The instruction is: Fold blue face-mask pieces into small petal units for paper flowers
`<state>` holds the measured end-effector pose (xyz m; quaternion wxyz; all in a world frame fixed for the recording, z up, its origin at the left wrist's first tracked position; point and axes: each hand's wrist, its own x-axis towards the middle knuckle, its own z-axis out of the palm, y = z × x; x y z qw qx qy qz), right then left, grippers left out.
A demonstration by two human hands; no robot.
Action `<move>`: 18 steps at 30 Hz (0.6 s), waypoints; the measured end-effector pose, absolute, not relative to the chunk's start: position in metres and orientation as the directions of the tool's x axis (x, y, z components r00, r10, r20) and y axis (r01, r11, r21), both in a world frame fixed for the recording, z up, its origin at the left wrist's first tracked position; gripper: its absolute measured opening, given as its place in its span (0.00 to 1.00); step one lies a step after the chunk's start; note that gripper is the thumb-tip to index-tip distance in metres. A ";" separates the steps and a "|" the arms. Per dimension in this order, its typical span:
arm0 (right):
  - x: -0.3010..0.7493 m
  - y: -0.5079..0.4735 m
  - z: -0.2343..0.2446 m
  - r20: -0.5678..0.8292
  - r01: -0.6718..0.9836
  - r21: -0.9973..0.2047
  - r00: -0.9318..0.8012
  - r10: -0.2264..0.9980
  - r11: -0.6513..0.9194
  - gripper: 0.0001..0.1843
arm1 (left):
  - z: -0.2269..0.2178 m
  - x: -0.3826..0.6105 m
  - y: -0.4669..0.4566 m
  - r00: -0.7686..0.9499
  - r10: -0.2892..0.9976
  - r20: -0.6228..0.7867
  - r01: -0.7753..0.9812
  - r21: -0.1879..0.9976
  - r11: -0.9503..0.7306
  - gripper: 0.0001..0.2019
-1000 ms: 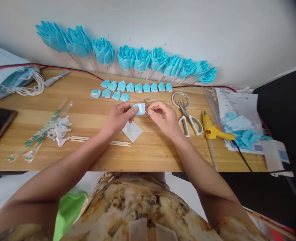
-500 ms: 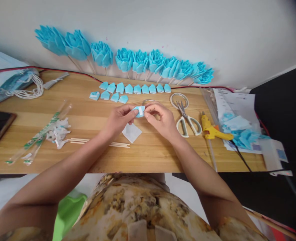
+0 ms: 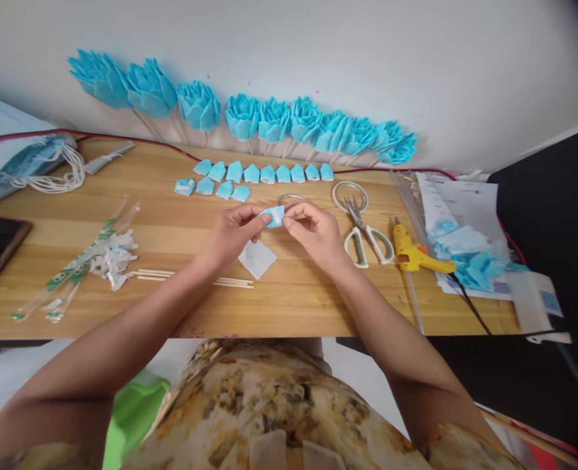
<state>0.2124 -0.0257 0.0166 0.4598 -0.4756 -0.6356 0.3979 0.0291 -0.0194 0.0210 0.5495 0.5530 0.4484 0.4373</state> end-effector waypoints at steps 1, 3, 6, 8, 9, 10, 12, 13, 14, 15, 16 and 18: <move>0.212 -0.026 0.016 0.198 0.236 -0.946 -0.123 0.972 0.223 0.04 | 0.021 0.029 -0.019 0.213 0.977 -0.006 0.017 1.000 0.003 0.11; 0.212 -0.025 0.016 0.188 0.230 -0.950 -0.124 0.974 0.212 0.05 | 0.021 0.029 -0.019 0.215 0.976 -0.012 0.023 1.000 0.007 0.11; 0.214 -0.025 0.017 0.150 0.204 -0.963 -0.138 0.979 0.176 0.06 | 0.022 0.029 -0.020 0.223 0.974 -0.027 0.024 0.999 0.022 0.11; 0.216 -0.024 0.019 0.121 0.173 -0.974 -0.142 0.982 0.145 0.07 | 0.022 0.028 -0.020 0.231 0.973 -0.030 0.020 0.999 0.026 0.12; 0.217 -0.024 0.020 0.110 0.156 -0.979 -0.146 0.983 0.133 0.08 | 0.022 0.028 -0.019 0.236 0.971 -0.031 0.018 0.999 0.028 0.12; 0.218 -0.024 0.021 0.100 0.144 -0.982 -0.155 0.983 0.123 0.10 | 0.022 0.028 -0.019 0.242 0.970 -0.035 0.017 0.999 0.032 0.12; 0.218 -0.024 0.023 0.080 0.140 -0.984 -0.191 0.978 0.108 0.11 | 0.021 0.028 -0.019 0.257 0.965 -0.049 0.013 0.999 0.047 0.11; 0.218 -0.024 0.023 0.067 0.152 -0.983 -0.209 0.976 0.100 0.10 | 0.021 0.028 -0.019 0.263 0.963 -0.058 0.012 0.998 0.056 0.12; 0.218 -0.024 0.023 0.058 0.168 -0.981 -0.221 0.974 0.096 0.09 | 0.020 0.028 -0.019 0.267 0.961 -0.068 0.015 0.998 0.067 0.12; 0.217 -0.024 0.022 0.053 0.184 -0.978 -0.228 0.972 0.096 0.09 | 0.020 0.028 -0.019 0.269 0.960 -0.079 0.020 0.997 0.077 0.12; 0.217 -0.024 0.022 0.052 0.198 -0.975 -0.230 0.972 0.099 0.10 | 0.020 0.028 -0.019 0.269 0.959 -0.089 0.028 0.996 0.085 0.12; 0.217 -0.025 0.021 0.059 0.219 -0.970 -0.225 0.973 0.109 0.11 | 0.020 0.028 -0.020 0.266 0.959 -0.101 0.041 0.995 0.094 0.13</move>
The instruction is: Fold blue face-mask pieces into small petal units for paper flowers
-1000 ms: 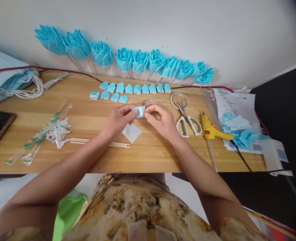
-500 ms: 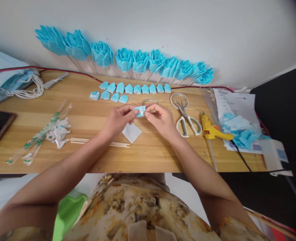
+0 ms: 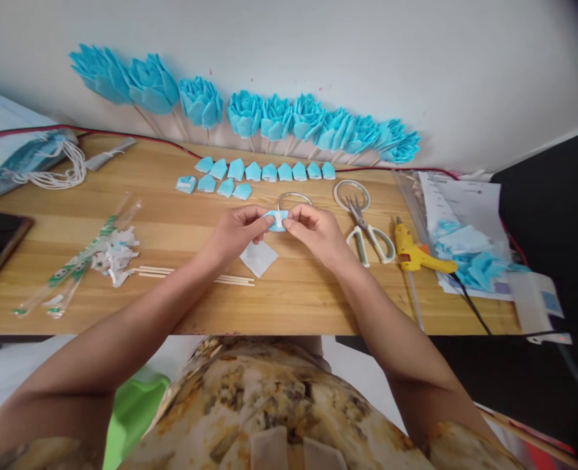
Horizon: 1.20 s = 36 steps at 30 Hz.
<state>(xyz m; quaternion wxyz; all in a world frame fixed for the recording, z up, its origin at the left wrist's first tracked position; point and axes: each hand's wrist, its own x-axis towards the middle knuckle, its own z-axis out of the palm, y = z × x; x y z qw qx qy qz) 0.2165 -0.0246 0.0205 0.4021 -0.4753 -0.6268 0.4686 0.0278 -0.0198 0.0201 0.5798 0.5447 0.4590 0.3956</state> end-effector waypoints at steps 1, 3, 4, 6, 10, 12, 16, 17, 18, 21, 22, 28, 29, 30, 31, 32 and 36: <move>0.216 -0.025 0.020 0.067 0.222 -0.968 -0.219 0.973 0.117 0.11 | 0.020 0.028 -0.020 0.267 0.958 -0.104 0.038 0.994 0.098 0.13; 0.216 -0.025 0.020 0.093 0.209 -0.969 -0.196 0.976 0.135 0.12 | 0.021 0.029 -0.020 0.274 0.956 -0.108 -0.008 0.993 0.115 0.13; 0.216 -0.025 0.019 0.106 0.198 -0.970 -0.182 0.978 0.142 0.12 | 0.021 0.030 -0.020 0.280 0.953 -0.113 -0.048 0.990 0.132 0.14; 0.215 -0.025 0.019 0.121 0.179 -0.973 -0.149 0.981 0.147 0.12 | 0.021 0.032 -0.020 0.287 0.950 -0.124 -0.150 0.974 0.172 0.17; 0.215 -0.025 0.019 0.113 0.158 -0.980 -0.064 0.991 0.122 0.11 | 0.016 0.032 -0.019 0.310 0.944 -0.115 -0.271 0.941 0.204 0.20; 0.213 -0.025 0.019 0.108 0.141 -0.984 -0.038 0.993 0.112 0.11 | 0.013 0.032 -0.019 0.352 0.930 -0.104 -0.250 0.947 0.201 0.18; 0.208 -0.028 0.015 0.120 0.124 -0.984 -0.049 0.992 0.125 0.11 | 0.009 0.032 -0.020 0.407 0.907 -0.105 -0.174 0.966 0.190 0.17; 0.206 -0.029 0.014 0.120 0.122 -0.984 -0.058 0.991 0.127 0.11 | 0.010 0.033 -0.021 0.394 0.912 -0.110 -0.156 0.971 0.184 0.16; 0.205 -0.030 0.012 0.116 0.121 -0.985 -0.067 0.991 0.124 0.10 | 0.011 0.033 -0.021 0.374 0.920 -0.115 -0.136 0.975 0.177 0.15; 0.203 -0.031 0.010 0.090 0.127 -0.987 -0.097 0.991 0.102 0.09 | 0.017 0.033 -0.022 0.312 0.942 -0.126 -0.088 0.983 0.161 0.12; 0.204 -0.031 0.011 0.079 0.130 -0.987 -0.112 0.991 0.094 0.08 | 0.019 0.033 -0.022 0.300 0.945 -0.128 -0.078 0.984 0.158 0.11; 0.210 -0.028 0.020 0.085 0.151 -0.982 -0.190 0.978 0.114 0.11 | 0.023 0.032 -0.021 0.334 0.934 -0.126 0.030 0.992 0.123 0.09; 0.210 -0.028 0.021 0.094 0.180 -0.975 -0.196 0.976 0.130 0.11 | 0.024 0.032 -0.022 0.341 0.933 -0.118 0.049 0.993 0.108 0.09; 0.210 -0.029 0.022 0.102 0.212 -0.966 -0.198 0.975 0.144 0.10 | 0.024 0.033 -0.022 0.346 0.932 -0.107 0.065 0.994 0.090 0.09; 0.210 -0.029 0.022 0.109 0.242 -0.958 -0.194 0.975 0.156 0.09 | 0.024 0.033 -0.022 0.348 0.933 -0.095 0.077 0.994 0.073 0.09; 0.211 -0.029 0.022 0.117 0.261 -0.951 -0.188 0.975 0.164 0.09 | 0.025 0.033 -0.022 0.350 0.933 -0.084 0.085 0.995 0.058 0.09; 0.213 -0.028 0.021 0.120 0.249 -0.955 -0.164 0.979 0.159 0.08 | 0.027 0.032 -0.022 0.332 0.941 -0.071 0.074 0.996 0.050 0.11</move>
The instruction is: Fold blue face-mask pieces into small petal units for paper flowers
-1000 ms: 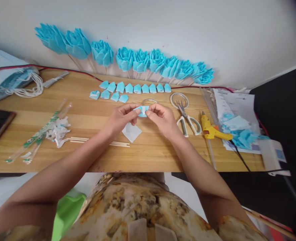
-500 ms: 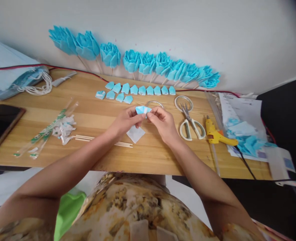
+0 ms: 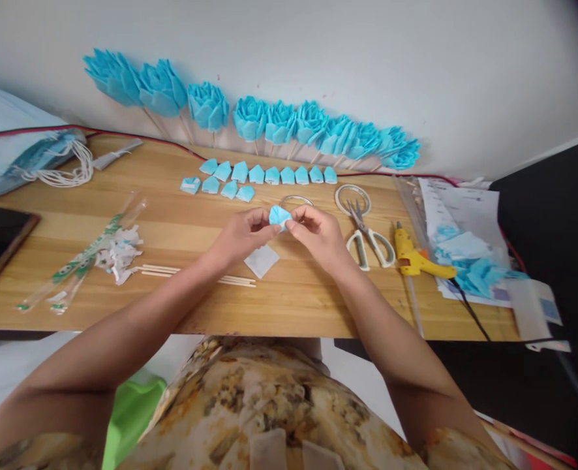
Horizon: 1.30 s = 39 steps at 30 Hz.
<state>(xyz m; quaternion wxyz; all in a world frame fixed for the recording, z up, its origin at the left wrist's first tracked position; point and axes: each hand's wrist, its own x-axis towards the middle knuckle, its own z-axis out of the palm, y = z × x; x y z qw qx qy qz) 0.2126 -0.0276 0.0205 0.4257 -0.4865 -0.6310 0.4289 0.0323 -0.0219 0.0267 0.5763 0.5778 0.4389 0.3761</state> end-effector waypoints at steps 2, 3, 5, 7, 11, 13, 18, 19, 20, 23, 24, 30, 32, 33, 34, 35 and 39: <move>0.214 -0.027 0.020 0.111 0.223 -0.964 -0.162 0.981 0.146 0.08 | 0.026 0.031 -0.021 0.311 0.947 -0.080 0.054 0.996 0.066 0.12; 0.215 -0.026 0.020 0.106 0.210 -0.968 -0.162 0.981 0.139 0.08 | 0.026 0.030 -0.021 0.302 0.950 -0.085 0.044 0.996 0.075 0.12; 0.215 -0.026 0.021 0.100 0.187 -0.974 -0.161 0.982 0.130 0.08 | 0.024 0.028 -0.020 0.289 0.953 -0.092 0.024 0.996 0.089 0.12; 0.216 -0.026 0.023 0.089 0.169 -0.978 -0.174 0.981 0.119 0.07 | 0.022 0.027 -0.019 0.281 0.955 -0.097 0.015 0.995 0.097 0.12; 0.216 -0.027 0.025 0.049 0.148 -0.985 -0.257 0.965 0.089 0.09 | 0.022 0.028 -0.019 0.268 0.959 -0.092 0.009 0.996 0.093 0.11; 0.215 -0.027 0.023 0.040 0.165 -0.983 -0.254 0.966 0.084 0.10 | 0.022 0.028 -0.020 0.278 0.957 -0.083 0.002 0.996 0.085 0.12; 0.216 -0.025 0.019 0.043 0.189 -0.979 -0.198 0.979 0.081 0.15 | 0.017 0.029 -0.018 0.268 0.961 -0.066 -0.111 0.989 0.099 0.15; 0.217 -0.025 0.019 0.042 0.186 -0.979 -0.195 0.980 0.080 0.15 | 0.016 0.029 -0.017 0.252 0.965 -0.067 -0.158 0.981 0.109 0.15; 0.217 -0.025 0.019 0.043 0.186 -0.979 -0.195 0.980 0.080 0.15 | 0.014 0.029 -0.016 0.238 0.969 -0.068 -0.196 0.974 0.116 0.15; 0.217 -0.025 0.020 0.048 0.210 -0.973 -0.205 0.978 0.092 0.16 | 0.011 0.029 -0.015 0.251 0.966 -0.069 -0.208 0.970 0.123 0.16; 0.216 -0.026 0.020 0.051 0.221 -0.970 -0.210 0.976 0.098 0.17 | 0.010 0.029 -0.015 0.262 0.962 -0.070 -0.194 0.973 0.124 0.16; 0.216 -0.027 0.020 0.021 0.270 -0.958 -0.270 0.963 0.097 0.15 | 0.011 0.030 -0.015 0.224 0.972 -0.070 -0.182 0.977 0.112 0.10; 0.220 -0.027 0.023 -0.039 0.341 -0.936 -0.351 0.936 0.089 0.14 | 0.013 0.028 -0.013 0.159 0.986 -0.052 -0.193 0.978 0.083 0.08; 0.224 -0.026 0.025 -0.080 0.404 -0.910 -0.399 0.913 0.097 0.15 | 0.015 0.027 -0.012 0.125 0.991 -0.039 -0.195 0.979 0.063 0.07; 0.228 -0.025 0.028 -0.120 0.482 -0.868 -0.429 0.896 0.115 0.16 | 0.016 0.026 -0.010 0.097 0.995 -0.024 -0.194 0.980 0.043 0.07; 0.232 -0.024 0.030 -0.146 0.568 -0.812 -0.425 0.893 0.137 0.16 | 0.017 0.025 -0.009 0.075 0.997 -0.011 -0.188 0.982 0.024 0.08; 0.252 -0.015 0.035 0.045 0.796 -0.590 -0.140 0.989 0.139 0.21 | 0.018 0.023 -0.008 0.056 0.998 0.005 -0.148 0.989 0.003 0.10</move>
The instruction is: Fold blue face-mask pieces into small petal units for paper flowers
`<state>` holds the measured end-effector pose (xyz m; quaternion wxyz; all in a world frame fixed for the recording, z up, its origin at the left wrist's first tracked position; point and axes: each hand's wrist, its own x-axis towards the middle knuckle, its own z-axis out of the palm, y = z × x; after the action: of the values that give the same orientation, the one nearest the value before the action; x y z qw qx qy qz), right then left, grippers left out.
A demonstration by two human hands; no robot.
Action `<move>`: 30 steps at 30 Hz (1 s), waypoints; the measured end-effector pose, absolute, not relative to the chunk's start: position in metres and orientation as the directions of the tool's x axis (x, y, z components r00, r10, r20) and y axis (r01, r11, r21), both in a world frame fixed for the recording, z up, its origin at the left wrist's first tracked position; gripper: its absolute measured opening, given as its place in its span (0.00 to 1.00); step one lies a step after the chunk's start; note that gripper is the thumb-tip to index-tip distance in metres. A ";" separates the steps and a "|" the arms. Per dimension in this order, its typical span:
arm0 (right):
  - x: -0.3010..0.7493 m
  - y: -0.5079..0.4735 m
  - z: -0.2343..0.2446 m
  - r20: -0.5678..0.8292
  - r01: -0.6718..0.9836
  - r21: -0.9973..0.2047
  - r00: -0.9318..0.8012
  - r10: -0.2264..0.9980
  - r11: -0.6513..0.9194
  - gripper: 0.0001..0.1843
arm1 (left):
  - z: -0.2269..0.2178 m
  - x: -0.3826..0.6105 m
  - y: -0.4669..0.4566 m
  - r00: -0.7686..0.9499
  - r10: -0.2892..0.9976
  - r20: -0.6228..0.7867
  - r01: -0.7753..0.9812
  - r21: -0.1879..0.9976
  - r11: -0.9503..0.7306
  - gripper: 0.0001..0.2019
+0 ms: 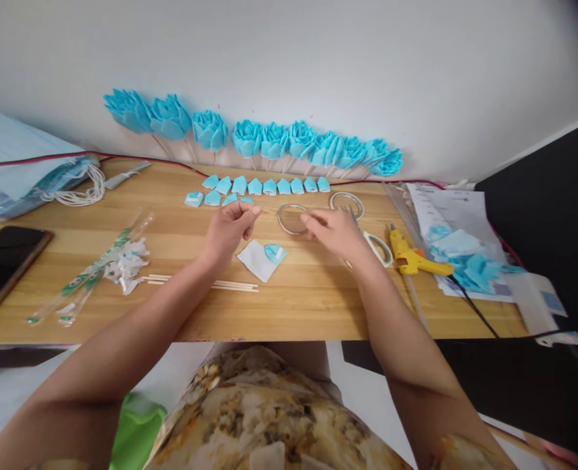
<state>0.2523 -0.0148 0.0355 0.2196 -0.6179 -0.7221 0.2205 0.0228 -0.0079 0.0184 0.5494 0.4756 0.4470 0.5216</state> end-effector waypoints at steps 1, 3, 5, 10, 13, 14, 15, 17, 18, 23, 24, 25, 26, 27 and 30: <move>0.257 -0.012 0.036 0.120 0.812 -0.568 -0.077 0.990 0.132 0.22 | 0.018 0.023 -0.008 0.061 0.998 0.004 -0.143 0.990 0.005 0.10; 0.267 -0.006 0.035 0.213 0.844 -0.526 0.007 0.977 0.109 0.22 | 0.018 0.023 -0.010 0.074 0.997 0.001 -0.136 0.991 0.009 0.11; 0.275 -0.001 0.035 0.228 0.892 -0.451 0.064 0.972 0.047 0.20 | 0.018 0.023 -0.011 0.082 0.997 0.007 -0.133 0.991 0.004 0.13; 0.294 -0.002 0.043 0.155 0.962 -0.252 0.145 0.977 -0.103 0.19 | 0.016 0.023 -0.012 0.072 0.996 0.062 0.000 0.998 -0.062 0.24; 0.308 -0.015 0.053 0.128 0.976 -0.158 0.169 0.977 -0.148 0.20 | 0.021 0.024 -0.015 0.084 0.987 0.139 0.107 0.983 -0.148 0.23; 0.312 -0.021 0.056 0.113 0.980 -0.121 0.174 0.978 -0.160 0.21 | 0.025 0.024 -0.016 0.103 0.980 0.168 0.127 0.975 -0.181 0.21; 0.314 -0.028 0.057 0.090 0.982 -0.083 0.177 0.980 -0.169 0.21 | 0.030 0.023 -0.018 0.133 0.972 0.196 0.145 0.966 -0.215 0.20; 0.317 -0.043 0.057 0.030 0.986 -0.005 0.168 0.985 -0.168 0.21 | 0.043 0.022 -0.022 0.225 0.943 0.245 0.206 0.934 -0.292 0.16; 0.316 -0.050 0.056 0.003 0.986 0.034 0.163 0.987 -0.163 0.21 | 0.050 0.022 -0.024 0.280 0.923 0.266 0.250 0.908 -0.337 0.13; 0.305 -0.071 0.043 0.013 0.977 0.113 0.182 0.983 -0.183 0.21 | 0.070 0.035 -0.022 0.439 0.837 0.327 0.379 0.777 -0.502 0.04; 0.304 -0.072 0.040 0.029 0.975 0.102 0.197 0.980 -0.199 0.21 | 0.069 0.042 -0.019 0.456 0.827 0.330 0.384 0.764 -0.517 0.06; 0.303 -0.073 0.038 0.042 0.973 0.088 0.212 0.976 -0.215 0.22 | 0.065 0.051 -0.015 0.478 0.817 0.321 0.415 0.737 -0.533 0.08; 0.303 -0.072 0.035 0.051 0.971 0.073 0.225 0.973 -0.229 0.22 | 0.060 0.061 -0.010 0.503 0.812 0.296 0.472 0.693 -0.545 0.10; 0.303 -0.072 0.032 0.059 0.970 0.059 0.234 0.970 -0.238 0.21 | 0.054 0.072 -0.005 0.501 0.824 0.265 0.541 0.647 -0.537 0.12; 0.305 -0.070 0.024 0.085 0.967 0.008 0.254 0.963 -0.255 0.20 | 0.035 0.105 0.011 0.443 0.879 0.175 0.685 0.567 -0.458 0.20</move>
<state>0.3046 -0.0697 0.0236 0.0228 -0.7915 -0.6097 -0.0362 0.1051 0.0110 0.0350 0.2122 0.8225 0.4754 0.2289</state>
